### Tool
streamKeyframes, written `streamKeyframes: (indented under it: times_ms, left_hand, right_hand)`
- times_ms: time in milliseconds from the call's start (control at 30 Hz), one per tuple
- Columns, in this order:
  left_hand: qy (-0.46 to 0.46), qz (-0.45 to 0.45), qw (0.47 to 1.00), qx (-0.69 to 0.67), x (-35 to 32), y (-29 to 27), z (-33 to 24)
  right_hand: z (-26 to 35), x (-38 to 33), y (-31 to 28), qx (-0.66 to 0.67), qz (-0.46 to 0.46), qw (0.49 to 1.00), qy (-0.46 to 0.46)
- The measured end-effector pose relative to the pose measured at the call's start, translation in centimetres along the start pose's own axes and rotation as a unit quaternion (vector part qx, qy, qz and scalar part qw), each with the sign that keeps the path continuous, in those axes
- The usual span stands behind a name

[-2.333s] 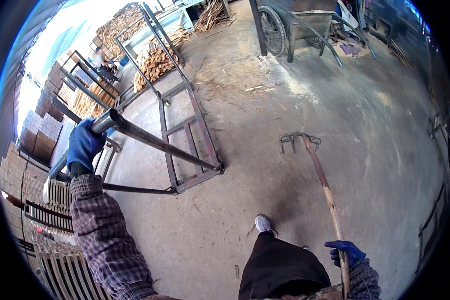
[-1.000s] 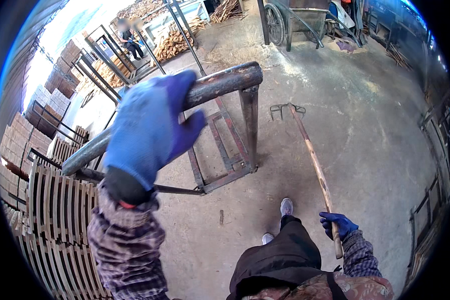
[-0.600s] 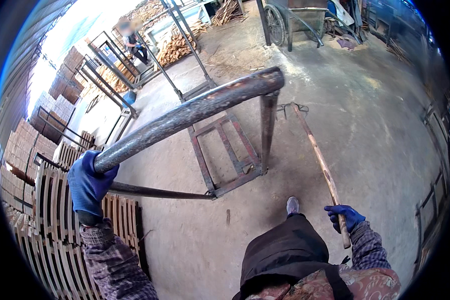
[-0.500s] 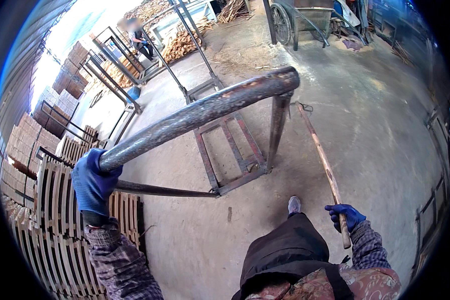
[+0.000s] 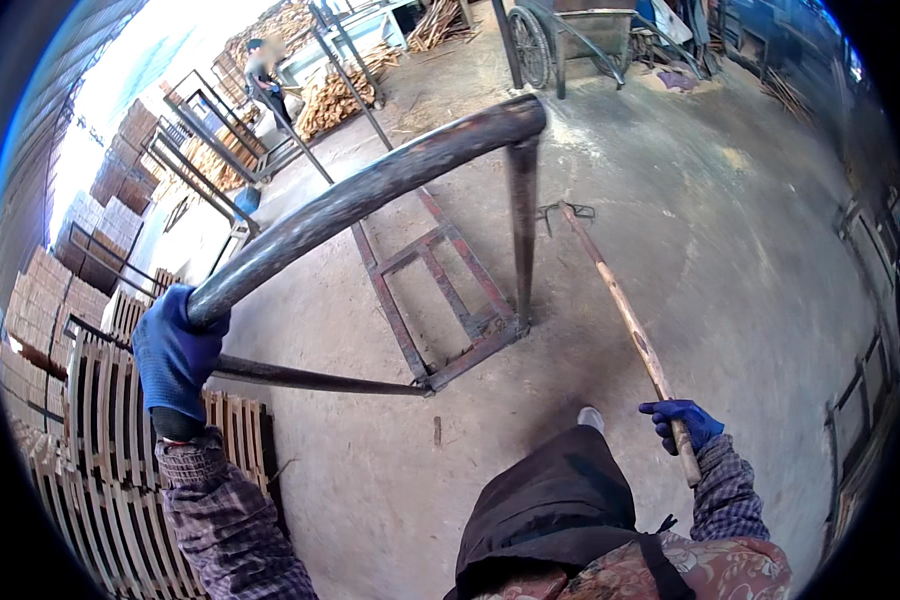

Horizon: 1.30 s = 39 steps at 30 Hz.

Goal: The person puts on blue gloves and pulls a metal hand truck through a warehouse. They then use a pitchfork to gather and move a pile of wooden sticks on the floor.

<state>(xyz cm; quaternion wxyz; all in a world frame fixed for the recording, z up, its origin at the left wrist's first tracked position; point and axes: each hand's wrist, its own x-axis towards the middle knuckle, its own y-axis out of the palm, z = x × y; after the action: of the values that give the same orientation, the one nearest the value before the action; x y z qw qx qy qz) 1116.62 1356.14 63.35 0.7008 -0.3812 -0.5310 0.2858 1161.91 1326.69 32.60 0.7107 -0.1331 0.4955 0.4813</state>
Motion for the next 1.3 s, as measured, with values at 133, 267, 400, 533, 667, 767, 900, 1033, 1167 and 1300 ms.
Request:
streamKeyframes:
  times_ms: [133,267,400,533,667,767,900,1033,1167,1300]
  left_hand:
    - [0.020,-0.017,0.999,0.028,1.3,0.1,-0.7]
    - [0.020,-0.054,0.998,0.016,1.6,1.4,-0.2]
    - [0.053,-0.061,0.990,0.120,1.5,0.5,-4.1]
    - [0.086,-0.077,0.982,0.147,2.4,0.8,-13.1]
    - [0.245,-0.155,0.953,0.092,6.2,3.5,-22.8]
    - [0.151,-0.123,0.978,0.078,6.8,5.8,-20.0]
    - [0.144,-0.169,0.973,0.063,7.6,8.0,-21.1]
    - [0.137,-0.156,0.976,0.061,7.8,8.8,-19.5]
    - [0.111,-0.128,0.985,0.034,7.3,9.5,-16.6]
    - [0.077,-0.118,0.990,0.026,7.0,10.9,-11.7]
  right_hand:
    - [0.4,-0.5,-5.2,-0.026,-0.033,0.999,0.011]
    - [0.4,1.2,-12.1,-0.011,0.004,0.999,0.030]
    - [2.1,0.6,-18.2,-0.017,0.014,0.997,0.069]
    - [4.5,1.6,-22.0,-0.023,0.008,0.995,0.100]
    - [4.7,3.8,-25.2,0.001,0.027,0.989,0.142]
    - [3.8,7.4,-26.1,0.038,0.064,0.985,0.156]
    - [4.8,7.5,-24.9,0.012,0.009,0.987,0.157]
    - [9.1,9.7,-22.8,0.006,-0.007,0.987,0.163]
    - [13.8,13.2,-20.8,-0.010,0.001,0.986,0.164]
    - [17.6,20.1,-19.2,0.007,0.015,0.985,0.171]
